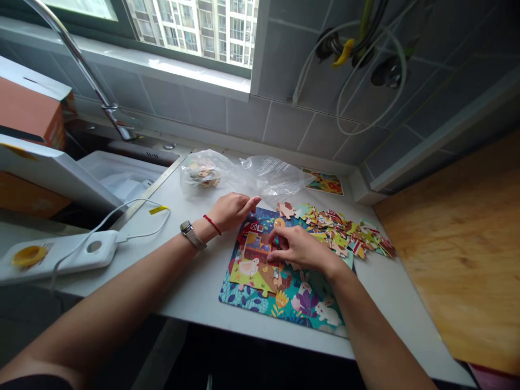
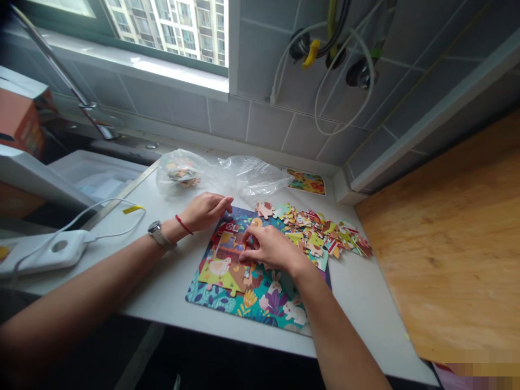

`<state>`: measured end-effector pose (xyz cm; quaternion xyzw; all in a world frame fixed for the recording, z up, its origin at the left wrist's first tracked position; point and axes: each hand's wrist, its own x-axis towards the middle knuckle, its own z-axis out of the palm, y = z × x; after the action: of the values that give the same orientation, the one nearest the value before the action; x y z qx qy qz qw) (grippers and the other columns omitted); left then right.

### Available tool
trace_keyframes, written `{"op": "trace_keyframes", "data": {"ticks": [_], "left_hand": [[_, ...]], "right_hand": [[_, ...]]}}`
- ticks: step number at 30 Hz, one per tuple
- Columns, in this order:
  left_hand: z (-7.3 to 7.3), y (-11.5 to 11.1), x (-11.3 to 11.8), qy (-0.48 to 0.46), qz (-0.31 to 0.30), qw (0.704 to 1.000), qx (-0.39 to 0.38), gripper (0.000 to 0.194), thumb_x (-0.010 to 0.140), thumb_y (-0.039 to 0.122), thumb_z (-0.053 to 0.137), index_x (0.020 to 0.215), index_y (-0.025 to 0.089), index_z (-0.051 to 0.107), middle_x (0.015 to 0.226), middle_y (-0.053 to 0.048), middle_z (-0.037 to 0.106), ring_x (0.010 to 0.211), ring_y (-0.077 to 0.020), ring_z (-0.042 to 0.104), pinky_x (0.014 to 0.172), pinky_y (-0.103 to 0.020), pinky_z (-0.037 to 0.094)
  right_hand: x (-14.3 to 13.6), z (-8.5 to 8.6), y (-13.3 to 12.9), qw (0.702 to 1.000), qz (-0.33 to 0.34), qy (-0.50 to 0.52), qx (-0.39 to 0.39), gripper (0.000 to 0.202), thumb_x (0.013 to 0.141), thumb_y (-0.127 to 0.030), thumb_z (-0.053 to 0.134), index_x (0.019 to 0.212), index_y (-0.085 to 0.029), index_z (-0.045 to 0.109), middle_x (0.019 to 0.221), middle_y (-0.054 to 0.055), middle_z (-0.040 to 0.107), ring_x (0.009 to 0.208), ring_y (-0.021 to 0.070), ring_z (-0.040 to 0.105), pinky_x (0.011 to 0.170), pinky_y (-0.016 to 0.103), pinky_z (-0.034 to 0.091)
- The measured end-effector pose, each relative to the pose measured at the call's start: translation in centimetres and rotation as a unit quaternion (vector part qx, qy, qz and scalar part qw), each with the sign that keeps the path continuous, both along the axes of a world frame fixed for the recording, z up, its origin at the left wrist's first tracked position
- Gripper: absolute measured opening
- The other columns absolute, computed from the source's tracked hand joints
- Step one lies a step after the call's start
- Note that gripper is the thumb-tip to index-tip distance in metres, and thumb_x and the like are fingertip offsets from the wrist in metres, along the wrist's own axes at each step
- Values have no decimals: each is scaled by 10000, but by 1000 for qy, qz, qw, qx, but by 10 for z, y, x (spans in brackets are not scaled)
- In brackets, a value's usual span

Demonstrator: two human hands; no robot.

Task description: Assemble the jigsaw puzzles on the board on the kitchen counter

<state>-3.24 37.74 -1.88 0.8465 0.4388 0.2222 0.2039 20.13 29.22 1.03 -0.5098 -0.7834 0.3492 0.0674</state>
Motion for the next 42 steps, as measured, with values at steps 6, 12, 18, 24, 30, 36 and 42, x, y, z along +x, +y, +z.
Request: {"op": "trace_keyframes", "data": {"ticks": [6, 12, 18, 24, 30, 36, 42], "left_hand": [[-1, 0, 0, 4, -12, 1000, -5, 800, 1095, 650, 219, 787, 186, 794, 739, -71, 751, 678, -180, 656, 671, -296, 409], [-1, 0, 1, -2, -13, 1000, -3, 801, 1100, 643, 222, 798, 185, 804, 766, -77, 769, 704, -188, 685, 672, -301, 426], [-2, 2, -1, -12, 2, 1000, -5, 794, 1100, 633, 218, 813, 189, 810, 744, -67, 756, 675, -176, 661, 673, -301, 420], [-1, 2, 0, -6, 7, 1000, -16, 780, 1100, 633, 223, 835, 196, 812, 744, -65, 753, 682, -181, 661, 687, -306, 421], [0, 4, -3, -35, 31, 999, -8, 846, 1099, 640, 147, 820, 192, 808, 704, -60, 736, 672, -179, 662, 680, -307, 420], [-1, 10, -7, -93, 72, 993, -6, 913, 1088, 669, 81, 808, 179, 799, 647, -51, 714, 676, -177, 675, 716, -304, 453], [-3, 9, -5, -74, 67, 995, -16, 884, 1093, 655, 105, 806, 181, 795, 667, -53, 721, 663, -175, 663, 688, -305, 440]], "right_hand": [[-4, -4, -3, 1000, 21, 18, -11, 268, 834, -355, 894, 999, -222, 729, 697, -66, 595, 621, 110, 534, 571, 229, 344], [-5, -7, -3, 1000, 22, 17, -7, 274, 829, -360, 894, 991, -224, 721, 696, -65, 601, 624, 115, 542, 567, 231, 338], [-4, -1, -1, 1000, -8, -13, -5, 222, 838, -311, 886, 876, -197, 699, 656, -65, 588, 604, 108, 524, 566, 238, 335], [-6, 2, -6, 999, 42, 3, -5, 358, 801, -429, 912, 1014, -233, 702, 716, -60, 626, 650, 125, 570, 586, 240, 347], [-9, 1, -9, 999, 42, -19, 6, 453, 747, -459, 946, 1045, -256, 671, 750, -59, 630, 665, 135, 568, 597, 245, 345], [-8, -1, -6, 1000, 20, -4, 11, 392, 775, -413, 933, 1040, -240, 702, 737, -56, 645, 667, 137, 591, 603, 244, 364], [-9, -3, -5, 999, 20, 2, 31, 347, 804, -395, 915, 1057, -237, 739, 751, -48, 653, 669, 127, 578, 633, 242, 379]]}}
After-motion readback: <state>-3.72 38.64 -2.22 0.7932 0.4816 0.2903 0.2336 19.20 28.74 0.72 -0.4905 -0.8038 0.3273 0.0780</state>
